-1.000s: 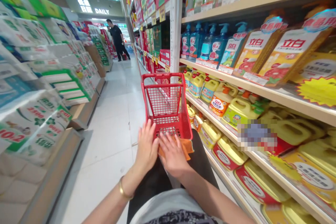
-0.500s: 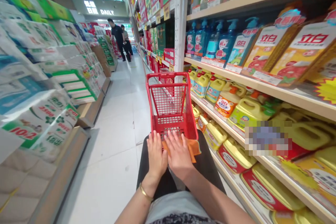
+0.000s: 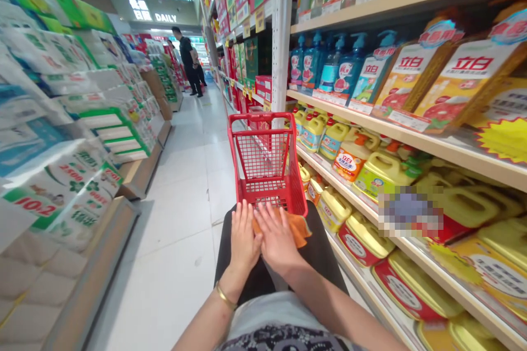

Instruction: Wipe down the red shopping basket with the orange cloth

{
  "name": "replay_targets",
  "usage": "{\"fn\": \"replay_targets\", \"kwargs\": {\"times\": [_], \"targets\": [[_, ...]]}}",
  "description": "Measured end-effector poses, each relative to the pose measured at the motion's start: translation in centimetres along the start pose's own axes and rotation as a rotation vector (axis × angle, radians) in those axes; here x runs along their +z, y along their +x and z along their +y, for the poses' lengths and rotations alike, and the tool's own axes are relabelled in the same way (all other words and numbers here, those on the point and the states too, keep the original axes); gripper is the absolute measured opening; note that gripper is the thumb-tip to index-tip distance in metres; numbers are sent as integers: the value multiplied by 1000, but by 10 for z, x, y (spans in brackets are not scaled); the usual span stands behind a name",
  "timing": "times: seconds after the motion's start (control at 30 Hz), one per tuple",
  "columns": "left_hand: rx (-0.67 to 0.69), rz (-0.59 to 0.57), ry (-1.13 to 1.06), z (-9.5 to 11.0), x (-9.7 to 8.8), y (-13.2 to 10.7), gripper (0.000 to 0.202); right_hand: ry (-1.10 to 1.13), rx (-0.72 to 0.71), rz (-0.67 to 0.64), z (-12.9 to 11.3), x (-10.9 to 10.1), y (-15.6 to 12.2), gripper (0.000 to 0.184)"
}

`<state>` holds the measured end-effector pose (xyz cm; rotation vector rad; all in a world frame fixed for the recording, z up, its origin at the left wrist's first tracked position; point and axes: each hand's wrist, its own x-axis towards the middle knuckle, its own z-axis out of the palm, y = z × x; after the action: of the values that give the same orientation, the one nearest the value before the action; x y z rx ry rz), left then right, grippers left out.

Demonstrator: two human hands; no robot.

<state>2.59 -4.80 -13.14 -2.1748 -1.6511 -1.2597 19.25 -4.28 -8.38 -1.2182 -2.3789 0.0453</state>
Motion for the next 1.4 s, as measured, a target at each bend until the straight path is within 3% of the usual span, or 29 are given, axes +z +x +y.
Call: {"fn": "replay_targets", "kwargs": {"times": [0.07, 0.13, 0.33, 0.43, 0.57, 0.63, 0.73, 0.87, 0.93, 1.4], "targets": [[17, -14, 12, -4, -1, 0, 92, 28, -68, -27, -10, 5, 8, 67], [37, -26, 41, -5, -2, 0, 94, 12, -61, -16, -1, 3, 2, 68], [46, -39, 68, 5, -4, 2, 93, -104, 275, 142, 65, -19, -35, 62], [41, -36, 59, 5, -1, 2, 93, -101, 296, 147, 54, -14, -29, 60], [27, -28, 42, -1, -4, 1, 89, -32, 42, 21, 5, 7, -5, 65], [31, -50, 41, -3, -7, 1, 89, -3, -40, -17, -7, 10, 0, 70], [54, -75, 55, 0, -11, 2, 92, -3, -1, -1, 8, 2, -8, 71], [51, -63, 66, 5, -8, 4, 89, -72, 232, 111, 53, -18, -29, 64], [52, -47, 69, 6, -5, 4, 88, -96, 270, 140, 67, -21, -34, 61], [36, -39, 128, 9, -6, 5, 83, -114, 253, 244, 71, -3, -37, 66]]}}
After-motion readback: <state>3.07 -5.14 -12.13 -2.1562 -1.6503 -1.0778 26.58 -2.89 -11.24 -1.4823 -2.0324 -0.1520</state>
